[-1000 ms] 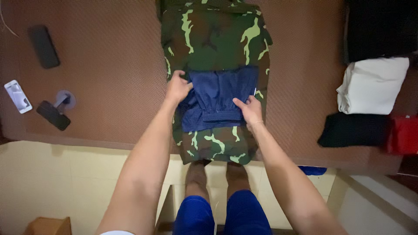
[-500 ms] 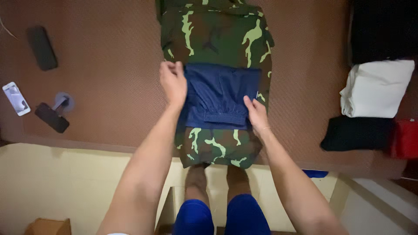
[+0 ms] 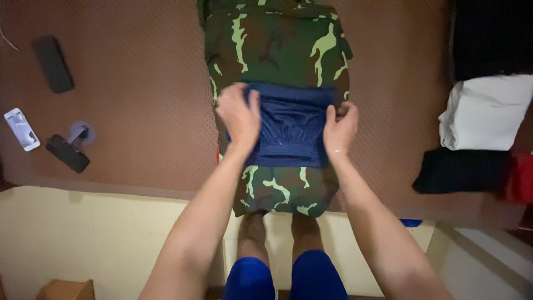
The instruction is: The person folds several pieces of clothing on a bed, including a light blue garment, a red garment, and dark shorts. Each item is smoothed, folded into a compact rectangle, and placed in a neat stack on the bed.
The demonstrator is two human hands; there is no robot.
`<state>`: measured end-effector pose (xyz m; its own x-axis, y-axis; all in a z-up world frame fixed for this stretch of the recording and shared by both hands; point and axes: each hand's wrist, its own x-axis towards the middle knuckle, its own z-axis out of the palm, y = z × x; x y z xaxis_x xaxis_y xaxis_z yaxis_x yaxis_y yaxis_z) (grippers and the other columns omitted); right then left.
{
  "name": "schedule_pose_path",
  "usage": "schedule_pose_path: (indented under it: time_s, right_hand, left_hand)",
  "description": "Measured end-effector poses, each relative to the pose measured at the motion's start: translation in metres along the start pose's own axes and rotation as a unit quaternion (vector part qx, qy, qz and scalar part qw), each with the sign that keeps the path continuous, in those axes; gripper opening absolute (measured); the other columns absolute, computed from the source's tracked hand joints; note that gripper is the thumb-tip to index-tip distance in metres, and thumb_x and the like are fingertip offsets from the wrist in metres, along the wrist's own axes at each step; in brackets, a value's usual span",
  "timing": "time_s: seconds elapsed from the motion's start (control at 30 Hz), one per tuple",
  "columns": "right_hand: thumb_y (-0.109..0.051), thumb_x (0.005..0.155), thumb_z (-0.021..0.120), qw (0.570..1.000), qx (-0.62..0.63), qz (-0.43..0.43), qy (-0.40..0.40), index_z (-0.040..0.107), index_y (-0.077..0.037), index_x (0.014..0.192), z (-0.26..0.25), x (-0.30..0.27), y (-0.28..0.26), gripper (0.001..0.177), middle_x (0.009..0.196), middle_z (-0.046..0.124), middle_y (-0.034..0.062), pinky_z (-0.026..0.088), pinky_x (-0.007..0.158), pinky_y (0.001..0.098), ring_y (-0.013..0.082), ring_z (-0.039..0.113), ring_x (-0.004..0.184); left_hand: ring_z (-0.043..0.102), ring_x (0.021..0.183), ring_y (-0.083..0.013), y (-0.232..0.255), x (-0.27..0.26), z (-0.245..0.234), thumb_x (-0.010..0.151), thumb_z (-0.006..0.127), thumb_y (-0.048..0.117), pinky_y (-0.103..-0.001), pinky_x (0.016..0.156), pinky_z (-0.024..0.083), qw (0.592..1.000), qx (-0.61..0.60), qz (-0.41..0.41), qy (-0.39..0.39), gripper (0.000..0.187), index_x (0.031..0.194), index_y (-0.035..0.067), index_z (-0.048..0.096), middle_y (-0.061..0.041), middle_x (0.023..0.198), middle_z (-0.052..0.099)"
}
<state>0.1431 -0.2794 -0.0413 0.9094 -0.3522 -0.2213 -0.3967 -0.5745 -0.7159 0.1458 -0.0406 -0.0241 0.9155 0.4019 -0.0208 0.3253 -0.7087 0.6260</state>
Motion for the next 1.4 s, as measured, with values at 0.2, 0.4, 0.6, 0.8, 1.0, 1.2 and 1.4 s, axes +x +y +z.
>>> schedule_pose_path:
  time_s: [0.2,0.4,0.6,0.8,1.0,1.2,1.4]
  right_hand:
    - [-0.031,0.106,0.054,0.909,-0.217,-0.318,-0.161,0.038,-0.01,0.159,0.029,-0.013,-0.015,0.059,0.169,0.023,0.0197,0.018,0.125,0.0566,0.0408,0.019,0.156]
    - [-0.042,0.109,0.046,0.901,-0.313,-0.254,-0.16,0.022,-0.012,0.166,0.03,0.008,-0.006,0.068,0.172,0.009,0.0156,0.007,0.124,0.0651,0.0391,0.009,0.158]
    - [-0.038,0.108,0.057,0.957,-0.135,-0.257,-0.031,0.02,-0.003,0.163,0.011,-0.021,0.0,0.075,0.168,0.01,0.0245,0.01,0.126,0.0642,0.0483,0.009,0.156]
    - [-0.037,0.103,0.057,0.883,-0.24,-0.334,-0.227,0.041,-0.014,0.157,0.017,-0.074,0.011,0.061,0.169,0.02,0.0194,0.016,0.124,0.063,0.0437,0.019,0.156]
    - [-0.043,0.101,0.056,0.872,-0.265,-0.346,-0.222,0.041,-0.014,0.157,0.016,-0.067,0.007,0.065,0.168,0.018,0.0221,0.012,0.121,0.064,0.0451,0.016,0.154]
    - [-0.045,0.098,0.058,0.887,-0.219,-0.345,-0.217,0.041,-0.014,0.156,0.0,-0.079,-0.002,0.068,0.167,0.02,0.0227,0.012,0.122,0.0636,0.046,0.016,0.154]
    - [-0.045,0.095,0.065,0.862,-0.226,-0.365,-0.27,0.041,-0.012,0.156,0.009,-0.102,-0.002,0.073,0.166,0.027,0.0171,0.013,0.123,0.062,0.0406,0.021,0.154]
  left_hand:
    - [0.023,0.149,-0.0413,0.021,-0.041,0.017,0.087,0.068,0.029,-0.056,0.119,0.018,0.936,0.056,0.279,-0.205,0.072,0.152,0.009,0.045,-0.022,0.161,0.031]
    - [0.021,0.154,-0.0407,-0.027,-0.041,0.001,0.102,0.064,0.032,-0.052,0.125,0.02,0.948,0.086,0.242,-0.19,0.067,0.157,0.007,0.037,-0.019,0.167,0.027]
    - [0.05,0.128,-0.0388,-0.086,-0.044,-0.018,0.097,0.073,0.023,-0.046,0.109,0.04,0.996,-0.067,-0.059,-0.023,0.058,0.142,-0.004,0.048,-0.028,0.14,0.049]
    - [0.066,0.086,-0.0238,-0.121,-0.046,-0.008,0.1,0.071,0.034,-0.035,0.081,0.054,0.983,-0.108,-0.144,-0.027,0.037,0.114,-0.001,0.069,-0.017,0.1,0.071]
    - [0.06,0.081,-0.0141,-0.128,-0.056,-0.005,0.09,0.086,0.037,-0.035,0.074,0.052,0.989,-0.076,-0.092,-0.087,0.056,0.117,-0.004,0.06,-0.015,0.092,0.069]
    - [0.062,0.084,-0.034,-0.098,-0.067,-0.024,0.085,0.082,0.026,-0.043,0.079,0.055,0.965,-0.146,-0.185,-0.116,0.056,0.13,0.001,0.061,-0.017,0.093,0.065]
    - [0.062,0.112,-0.0423,-0.054,-0.098,-0.033,0.094,0.07,0.012,-0.046,0.094,0.05,0.993,-0.027,0.008,-0.111,0.061,0.148,0.001,0.046,-0.028,0.125,0.06]
